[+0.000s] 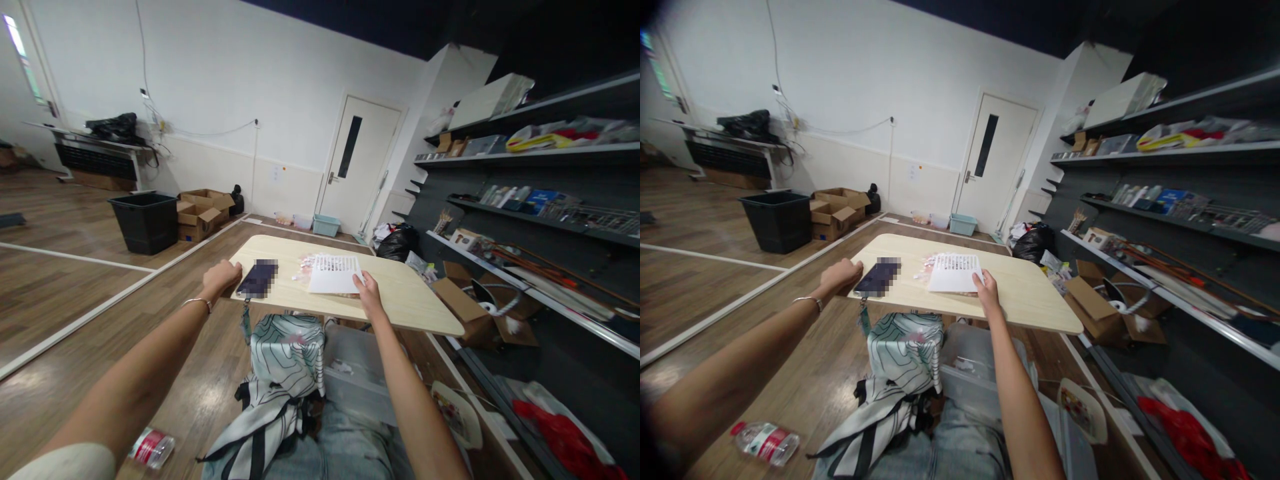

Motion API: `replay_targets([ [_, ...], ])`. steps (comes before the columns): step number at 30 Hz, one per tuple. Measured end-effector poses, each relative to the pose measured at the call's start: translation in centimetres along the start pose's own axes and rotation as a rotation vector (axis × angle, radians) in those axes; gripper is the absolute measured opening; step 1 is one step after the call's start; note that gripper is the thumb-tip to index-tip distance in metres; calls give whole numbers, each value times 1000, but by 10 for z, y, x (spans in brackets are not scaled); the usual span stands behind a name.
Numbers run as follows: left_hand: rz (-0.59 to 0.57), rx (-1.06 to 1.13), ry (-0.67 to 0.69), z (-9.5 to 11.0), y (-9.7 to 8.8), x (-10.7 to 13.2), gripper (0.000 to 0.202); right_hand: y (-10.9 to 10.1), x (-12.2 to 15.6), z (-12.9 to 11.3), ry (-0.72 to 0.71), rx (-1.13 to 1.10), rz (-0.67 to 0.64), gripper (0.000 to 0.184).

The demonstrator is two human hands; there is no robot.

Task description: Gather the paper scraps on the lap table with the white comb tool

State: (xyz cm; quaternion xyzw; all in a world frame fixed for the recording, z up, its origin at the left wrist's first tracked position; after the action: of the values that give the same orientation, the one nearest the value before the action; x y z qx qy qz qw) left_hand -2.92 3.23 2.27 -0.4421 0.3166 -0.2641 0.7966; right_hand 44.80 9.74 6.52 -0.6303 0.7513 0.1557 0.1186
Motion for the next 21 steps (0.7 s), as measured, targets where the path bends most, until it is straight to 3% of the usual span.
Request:
replay_targets([
  [6,0,3,-2,1,-1,1,68,5,0,2,12,-20,-50,54],
  [21,9,6,14,2,-2,2,66,8,4,-6,-10,3,-98,41],
])
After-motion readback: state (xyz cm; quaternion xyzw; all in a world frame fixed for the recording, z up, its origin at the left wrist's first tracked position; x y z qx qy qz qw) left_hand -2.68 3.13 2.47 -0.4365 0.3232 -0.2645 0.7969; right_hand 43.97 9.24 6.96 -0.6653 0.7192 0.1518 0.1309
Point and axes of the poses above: each hand's wrist, its own x-axis away from the middle knuckle, its own y-axis out of the palm, z = x × y, the point moved 8 cm from there along -x, towards the middle knuckle, and after that the axes turned 15 degrees about z, right-handed, at the moved point
